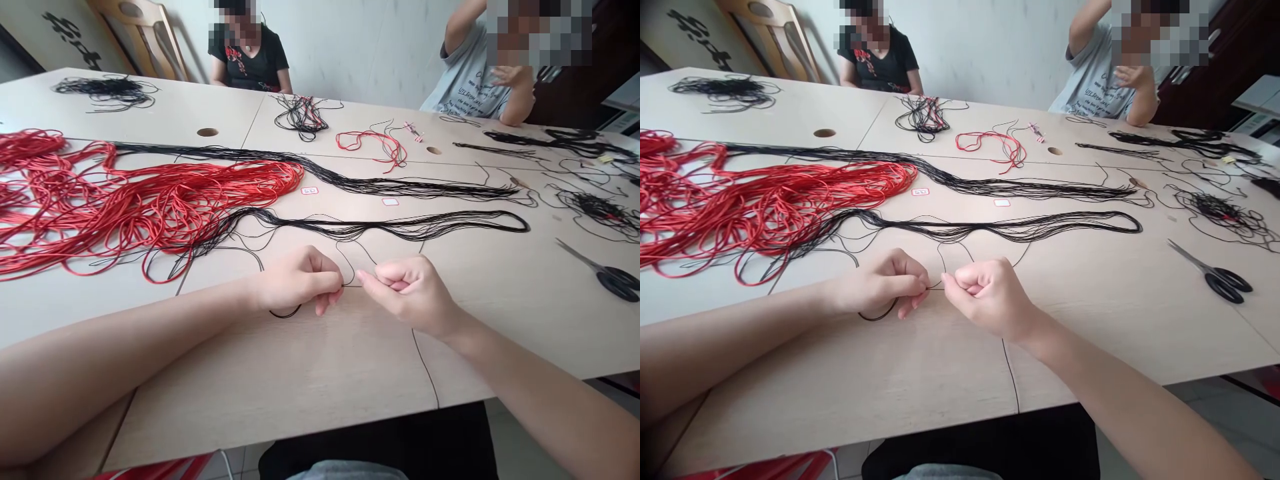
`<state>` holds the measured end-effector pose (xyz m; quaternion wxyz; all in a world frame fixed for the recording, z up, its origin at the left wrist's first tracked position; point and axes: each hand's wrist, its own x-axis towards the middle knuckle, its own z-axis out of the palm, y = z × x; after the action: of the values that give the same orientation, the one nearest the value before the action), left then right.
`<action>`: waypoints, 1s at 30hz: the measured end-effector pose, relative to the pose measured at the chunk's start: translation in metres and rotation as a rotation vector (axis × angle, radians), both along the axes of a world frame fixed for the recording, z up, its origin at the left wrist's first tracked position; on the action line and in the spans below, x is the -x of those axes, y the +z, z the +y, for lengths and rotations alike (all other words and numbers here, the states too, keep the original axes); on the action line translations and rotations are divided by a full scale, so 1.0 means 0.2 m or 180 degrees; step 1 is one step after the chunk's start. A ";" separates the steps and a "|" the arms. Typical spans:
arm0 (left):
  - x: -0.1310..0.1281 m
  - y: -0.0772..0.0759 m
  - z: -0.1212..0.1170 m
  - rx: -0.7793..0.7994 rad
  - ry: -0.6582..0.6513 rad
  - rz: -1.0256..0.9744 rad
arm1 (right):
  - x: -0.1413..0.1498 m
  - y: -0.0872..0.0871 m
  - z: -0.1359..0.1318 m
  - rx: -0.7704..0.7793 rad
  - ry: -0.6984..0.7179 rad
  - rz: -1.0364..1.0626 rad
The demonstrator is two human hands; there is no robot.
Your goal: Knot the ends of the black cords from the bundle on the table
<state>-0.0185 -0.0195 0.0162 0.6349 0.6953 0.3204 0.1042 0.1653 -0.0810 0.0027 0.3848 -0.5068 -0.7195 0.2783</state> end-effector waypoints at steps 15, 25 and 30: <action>0.01 -0.01 0.01 -0.0099 -0.0003 -0.0080 | -0.01 0.01 -0.02 -0.0489 0.0134 -0.0517; 0.01 -0.01 0.03 0.0508 0.0581 -0.0583 | -0.17 0.07 0.06 -0.0481 -0.0062 -0.0498; 0.01 -0.02 0.03 0.0448 0.0406 -0.0554 | -0.12 0.03 0.07 -0.0845 0.0093 -0.1071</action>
<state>-0.0212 -0.0130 0.0123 0.6996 0.6156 0.3142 0.1815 0.1889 -0.0663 0.0080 0.3185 -0.4805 -0.8112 0.0980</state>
